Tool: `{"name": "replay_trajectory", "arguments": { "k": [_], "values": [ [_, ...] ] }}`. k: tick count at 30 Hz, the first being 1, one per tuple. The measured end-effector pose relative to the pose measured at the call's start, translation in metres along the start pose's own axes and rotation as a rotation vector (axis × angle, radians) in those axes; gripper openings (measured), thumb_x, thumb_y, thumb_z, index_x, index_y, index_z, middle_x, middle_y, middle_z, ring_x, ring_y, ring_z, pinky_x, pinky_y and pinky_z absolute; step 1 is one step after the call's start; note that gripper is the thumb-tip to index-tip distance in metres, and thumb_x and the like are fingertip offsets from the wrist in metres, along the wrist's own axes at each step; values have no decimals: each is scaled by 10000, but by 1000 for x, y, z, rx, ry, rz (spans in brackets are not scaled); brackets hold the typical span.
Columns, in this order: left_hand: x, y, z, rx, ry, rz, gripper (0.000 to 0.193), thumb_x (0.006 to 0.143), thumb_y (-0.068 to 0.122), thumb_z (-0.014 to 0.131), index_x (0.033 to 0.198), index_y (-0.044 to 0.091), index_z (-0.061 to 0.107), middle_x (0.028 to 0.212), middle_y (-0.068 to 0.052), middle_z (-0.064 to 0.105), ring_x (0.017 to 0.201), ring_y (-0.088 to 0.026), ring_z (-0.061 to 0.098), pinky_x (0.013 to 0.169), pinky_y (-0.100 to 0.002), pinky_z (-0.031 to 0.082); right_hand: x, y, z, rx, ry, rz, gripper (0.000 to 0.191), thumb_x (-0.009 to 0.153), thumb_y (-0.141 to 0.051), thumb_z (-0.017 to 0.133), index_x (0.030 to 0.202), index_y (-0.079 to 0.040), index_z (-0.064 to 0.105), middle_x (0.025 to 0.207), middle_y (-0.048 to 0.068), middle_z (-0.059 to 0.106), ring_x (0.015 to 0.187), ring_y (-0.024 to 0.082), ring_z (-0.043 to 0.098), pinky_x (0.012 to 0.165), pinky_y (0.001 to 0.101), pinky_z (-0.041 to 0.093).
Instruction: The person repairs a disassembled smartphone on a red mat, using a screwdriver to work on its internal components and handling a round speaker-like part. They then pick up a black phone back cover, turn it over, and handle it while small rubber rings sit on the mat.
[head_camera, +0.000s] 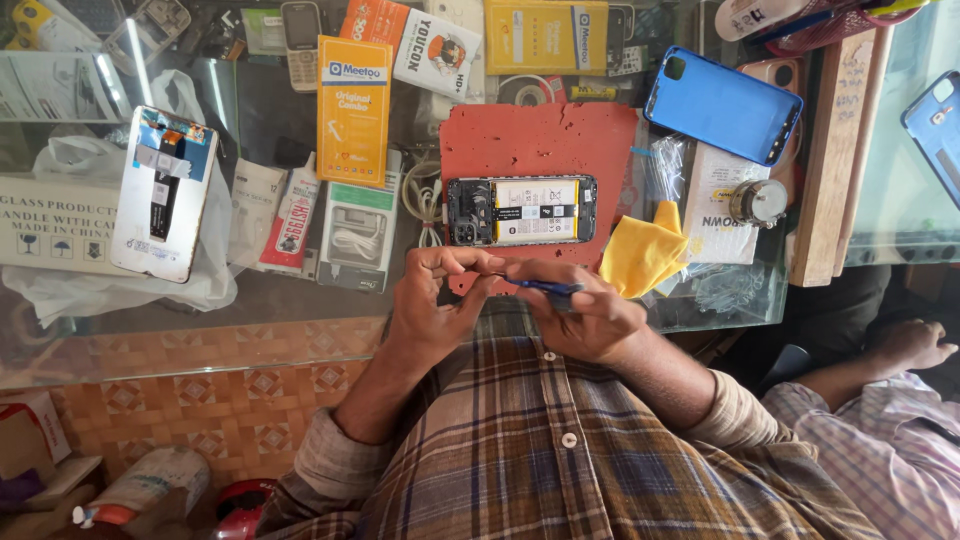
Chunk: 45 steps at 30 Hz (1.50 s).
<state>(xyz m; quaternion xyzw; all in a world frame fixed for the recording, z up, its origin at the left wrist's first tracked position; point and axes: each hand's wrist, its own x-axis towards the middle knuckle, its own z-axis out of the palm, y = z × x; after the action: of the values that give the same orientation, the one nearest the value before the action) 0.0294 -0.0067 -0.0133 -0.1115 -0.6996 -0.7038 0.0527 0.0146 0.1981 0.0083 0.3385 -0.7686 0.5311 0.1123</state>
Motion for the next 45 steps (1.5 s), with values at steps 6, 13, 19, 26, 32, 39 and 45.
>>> {"name": "replay_trajectory", "arguments": {
  "k": [6,13,19,26,32,39,45],
  "values": [
    [5,-5,-7,68,58,-6,434,959,-98,727,1140,45,358,1095,-176,682,967,-171,720,843,-285,577,27,11,8,6,-97,-50,667,998,145,651,1355,-193,201,1188,241,677,1091,364,754,838,424,665],
    [28,-4,-33,262,4,-82,379,973,-166,517,1245,-4,309,1228,-190,642,1130,-213,708,916,-284,563,53,46,37,88,-96,-70,648,1037,202,553,1435,-184,217,1285,254,620,1224,381,697,1010,423,596],
    [28,-2,-37,326,-14,-60,418,935,-203,492,1271,-20,324,1240,-203,621,1178,-273,717,925,-318,595,56,46,40,40,-181,-113,630,1004,216,561,1438,-104,236,1292,272,594,1228,420,683,1015,471,608],
    [17,-2,-35,343,-10,-67,428,913,-208,493,1260,-18,330,1285,-208,632,1203,-282,712,921,-320,609,52,43,40,43,-180,-79,700,1016,208,574,1494,-149,208,1297,254,602,1213,388,697,974,425,623],
    [16,-3,-36,304,-3,-96,414,921,-197,506,1249,-16,331,1284,-211,629,1180,-270,720,920,-313,613,52,40,39,31,-220,-53,747,1000,222,540,1524,-180,191,1296,258,628,1201,383,711,931,405,637],
    [14,-3,-36,301,-1,-91,417,914,-195,516,1243,-15,334,1287,-235,636,1172,-271,721,914,-312,603,52,42,40,8,-215,-73,738,987,226,550,1516,-148,196,1314,272,618,1199,397,707,925,406,637],
    [16,-1,-36,389,-7,-271,416,927,-137,621,1219,4,361,1300,-138,698,796,-271,602,764,-323,558,53,37,39,-181,-206,40,634,983,53,759,1326,-226,305,1168,155,677,1066,334,752,802,368,630]
  ]
}}
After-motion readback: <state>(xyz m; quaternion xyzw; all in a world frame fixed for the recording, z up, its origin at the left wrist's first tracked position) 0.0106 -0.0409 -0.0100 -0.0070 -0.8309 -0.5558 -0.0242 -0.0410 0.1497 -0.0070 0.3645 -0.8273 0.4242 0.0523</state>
